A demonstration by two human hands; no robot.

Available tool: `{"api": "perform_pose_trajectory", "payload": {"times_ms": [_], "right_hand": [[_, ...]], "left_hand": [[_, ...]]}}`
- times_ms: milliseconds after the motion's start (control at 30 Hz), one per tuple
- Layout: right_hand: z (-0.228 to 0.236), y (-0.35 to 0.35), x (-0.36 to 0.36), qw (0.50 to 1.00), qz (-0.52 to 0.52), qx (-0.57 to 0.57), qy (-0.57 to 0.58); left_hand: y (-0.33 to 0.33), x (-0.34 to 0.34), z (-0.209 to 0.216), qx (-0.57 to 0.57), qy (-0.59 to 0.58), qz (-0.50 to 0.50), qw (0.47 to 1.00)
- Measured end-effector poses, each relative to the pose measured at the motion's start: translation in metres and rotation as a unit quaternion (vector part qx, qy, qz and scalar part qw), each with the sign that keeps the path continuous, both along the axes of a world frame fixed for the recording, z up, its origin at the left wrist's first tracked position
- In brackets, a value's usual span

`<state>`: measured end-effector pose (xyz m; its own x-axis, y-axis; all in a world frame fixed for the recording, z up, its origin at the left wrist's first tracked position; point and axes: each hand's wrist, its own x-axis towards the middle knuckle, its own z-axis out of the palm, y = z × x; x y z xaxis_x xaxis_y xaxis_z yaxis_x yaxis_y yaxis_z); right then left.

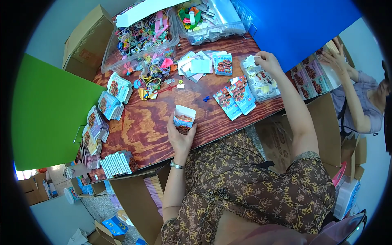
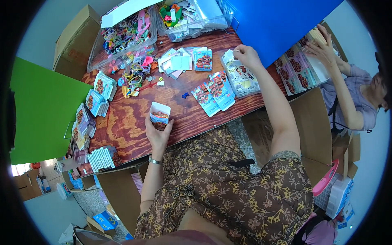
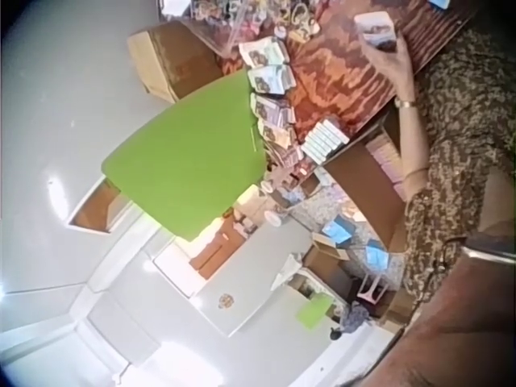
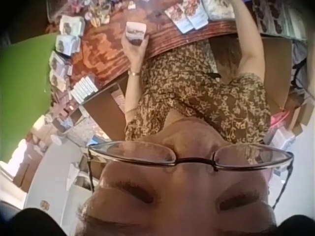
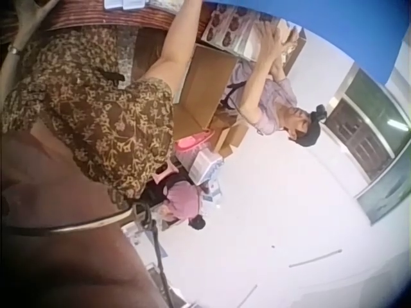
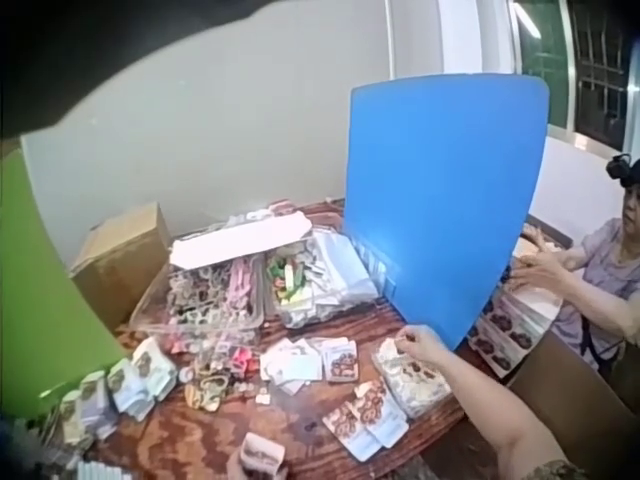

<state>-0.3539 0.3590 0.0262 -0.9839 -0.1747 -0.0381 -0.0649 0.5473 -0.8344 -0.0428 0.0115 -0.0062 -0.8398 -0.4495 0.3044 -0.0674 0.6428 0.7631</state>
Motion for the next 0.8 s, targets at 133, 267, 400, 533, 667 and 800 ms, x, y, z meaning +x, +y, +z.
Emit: {"api": "perform_pose_trajectory", "payload": {"times_ms": [133,267,400,533,667,800], "right_hand": [[0.041,-0.027,0.019,0.994,0.013,-0.068,-0.086],[0.072,-0.079,0.055,0.972,0.171,-0.147,-0.058],[0.086,-0.141,0.106,0.942,0.304,-0.124,-0.074],[0.073,-0.19,0.138,0.898,0.407,0.018,0.164],[0.065,-0.21,0.16,0.84,0.481,0.135,0.212],[0.07,-0.22,0.181,0.852,0.465,0.043,0.238]], "left_hand": [[0.001,0.0,-0.002,0.038,-0.018,0.003,0.999],[0.012,-0.016,-0.01,-0.009,0.008,-0.005,1.0],[0.025,-0.029,0.001,-0.014,0.04,-0.002,0.999],[0.02,-0.02,0.007,-0.04,0.04,0.015,0.998],[0.016,-0.013,0.011,-0.072,0.066,0.016,0.995],[0.01,-0.005,0.008,-0.043,0.05,0.036,0.997]]}}
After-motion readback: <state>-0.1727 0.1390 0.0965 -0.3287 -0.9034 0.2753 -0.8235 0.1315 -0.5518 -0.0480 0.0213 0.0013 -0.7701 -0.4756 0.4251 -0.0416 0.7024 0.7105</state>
